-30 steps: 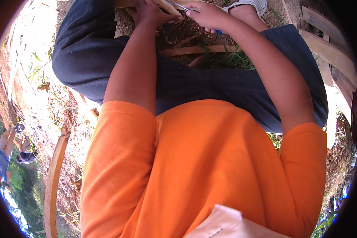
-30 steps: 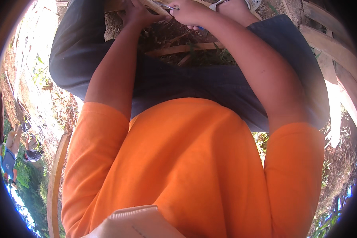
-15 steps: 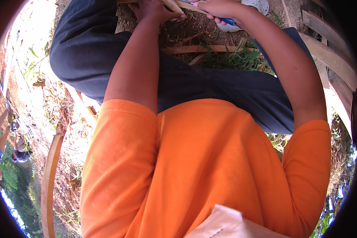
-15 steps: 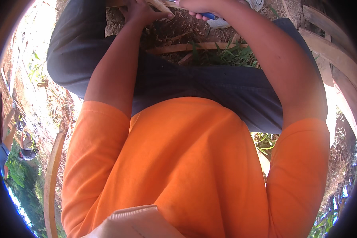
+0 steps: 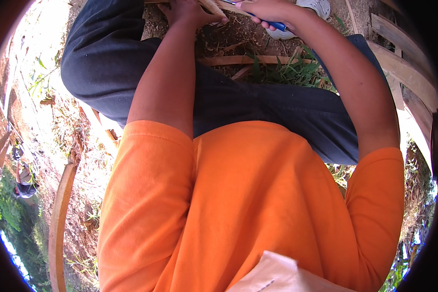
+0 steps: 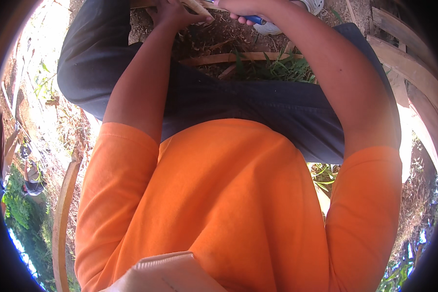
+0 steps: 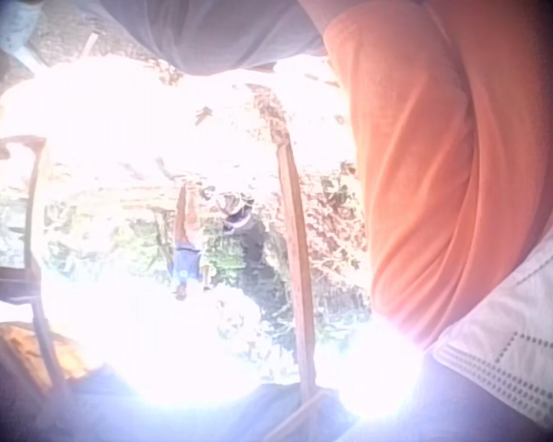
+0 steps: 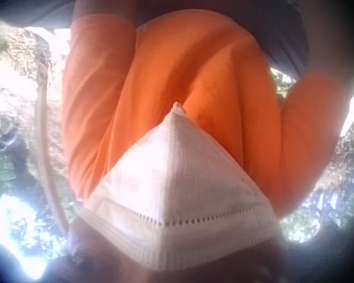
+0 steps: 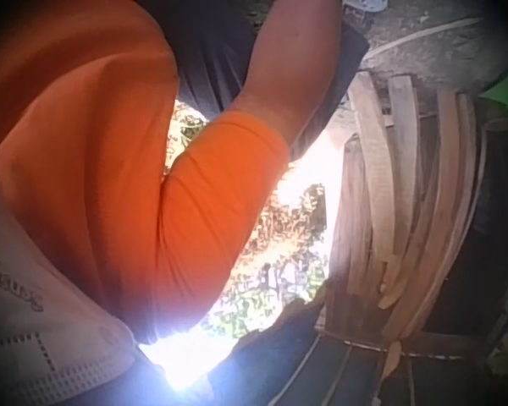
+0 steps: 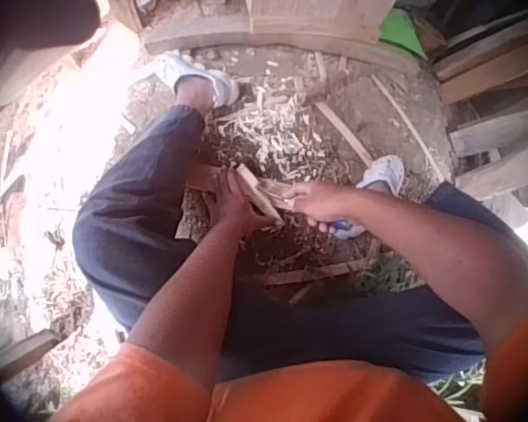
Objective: The person sits cross-legged on the ground and carves a piece of wood using a chisel. They hold the wood with one hand and repeatedly strike or push the chisel to remove shavings, occasionally rotating the wood to work on different sides.
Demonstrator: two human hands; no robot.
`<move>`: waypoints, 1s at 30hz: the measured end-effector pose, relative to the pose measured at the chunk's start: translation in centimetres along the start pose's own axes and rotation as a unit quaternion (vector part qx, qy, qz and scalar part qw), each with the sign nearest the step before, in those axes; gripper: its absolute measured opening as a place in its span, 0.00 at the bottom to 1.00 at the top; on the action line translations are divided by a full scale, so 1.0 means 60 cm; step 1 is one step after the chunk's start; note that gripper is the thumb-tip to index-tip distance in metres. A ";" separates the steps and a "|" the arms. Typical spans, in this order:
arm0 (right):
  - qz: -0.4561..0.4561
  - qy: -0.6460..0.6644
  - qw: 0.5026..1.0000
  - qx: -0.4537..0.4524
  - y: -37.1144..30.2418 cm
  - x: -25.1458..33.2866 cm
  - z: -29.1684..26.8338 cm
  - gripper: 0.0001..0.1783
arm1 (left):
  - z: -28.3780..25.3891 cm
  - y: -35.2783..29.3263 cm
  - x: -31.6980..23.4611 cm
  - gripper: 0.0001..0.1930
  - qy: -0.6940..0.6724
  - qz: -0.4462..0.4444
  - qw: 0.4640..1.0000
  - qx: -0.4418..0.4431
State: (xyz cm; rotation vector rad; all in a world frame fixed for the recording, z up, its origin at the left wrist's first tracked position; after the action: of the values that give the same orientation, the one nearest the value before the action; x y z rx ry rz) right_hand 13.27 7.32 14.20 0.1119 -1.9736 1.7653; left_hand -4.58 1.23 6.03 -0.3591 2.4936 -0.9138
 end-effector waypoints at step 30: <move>-0.021 0.213 0.969 -0.123 0.016 -0.038 0.149 0.23 | -0.004 0.002 -0.005 0.79 0.006 -0.008 1.000 0.009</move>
State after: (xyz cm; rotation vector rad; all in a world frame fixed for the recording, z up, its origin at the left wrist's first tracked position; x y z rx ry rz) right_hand 12.23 -1.63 12.01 -0.2845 -1.8320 1.3627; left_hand -4.45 1.58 6.21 -0.3691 2.4958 -0.9458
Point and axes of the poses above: each hand's wrist, its own y-axis towards the middle knuckle, its own z-axis out of the palm, x = y × z, the point moved 3 cm from there along y, towards the middle knuckle, and after that the axes turned 13 degrees about x, right-handed, at the moved point
